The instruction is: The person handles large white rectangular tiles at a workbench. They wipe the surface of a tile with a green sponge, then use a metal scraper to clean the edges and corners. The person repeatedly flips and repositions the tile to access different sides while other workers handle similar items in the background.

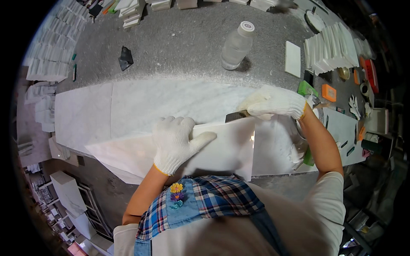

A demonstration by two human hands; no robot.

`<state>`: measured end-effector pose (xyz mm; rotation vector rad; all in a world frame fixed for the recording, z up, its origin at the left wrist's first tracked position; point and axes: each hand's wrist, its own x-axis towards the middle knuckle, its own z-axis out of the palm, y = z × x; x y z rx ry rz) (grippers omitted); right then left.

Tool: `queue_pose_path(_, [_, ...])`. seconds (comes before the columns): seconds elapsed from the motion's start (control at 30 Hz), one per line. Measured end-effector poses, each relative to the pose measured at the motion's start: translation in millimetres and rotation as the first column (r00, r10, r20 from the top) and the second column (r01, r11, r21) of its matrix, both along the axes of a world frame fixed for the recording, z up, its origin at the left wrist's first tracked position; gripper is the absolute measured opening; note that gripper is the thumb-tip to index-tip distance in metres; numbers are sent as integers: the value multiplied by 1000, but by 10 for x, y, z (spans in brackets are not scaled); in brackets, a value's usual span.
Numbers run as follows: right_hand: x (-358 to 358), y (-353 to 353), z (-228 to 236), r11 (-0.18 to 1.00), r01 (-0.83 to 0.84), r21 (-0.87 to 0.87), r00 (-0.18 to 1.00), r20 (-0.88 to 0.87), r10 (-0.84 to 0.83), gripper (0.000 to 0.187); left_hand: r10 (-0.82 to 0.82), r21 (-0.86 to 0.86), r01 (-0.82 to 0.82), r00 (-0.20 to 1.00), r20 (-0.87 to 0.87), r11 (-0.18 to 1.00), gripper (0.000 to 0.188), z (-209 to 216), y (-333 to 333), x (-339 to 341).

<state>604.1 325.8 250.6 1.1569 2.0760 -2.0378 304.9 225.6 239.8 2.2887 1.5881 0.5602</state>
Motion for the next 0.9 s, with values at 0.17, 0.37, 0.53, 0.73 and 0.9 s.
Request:
queue_pose_path(0.17, [31, 18, 141, 1000, 1, -31, 996, 91, 1, 38, -20, 82, 19, 1000, 3, 996, 48, -66, 9, -10])
queue_pose_path(0.37, [68, 27, -14, 998, 37, 49, 999, -39, -35, 35, -21, 134, 23, 1000, -20, 991, 50, -50, 26, 0])
queue_pose_path(0.53, [-51, 12, -42, 999, 41, -30, 997, -59, -43, 36, -4, 112, 5, 1000, -7, 994, 50, -94, 5, 4])
queue_pose_path(0.73, [-65, 42, -1, 998, 17, -60, 997, -80, -22, 38, -8, 49, 11, 999, -50, 999, 47, -8, -4, 7])
queue_pose_path(0.9, [-29, 94, 109, 998, -59, 22, 998, 11, 59, 39, -8, 31, 10, 998, -61, 999, 47, 6, -3, -3])
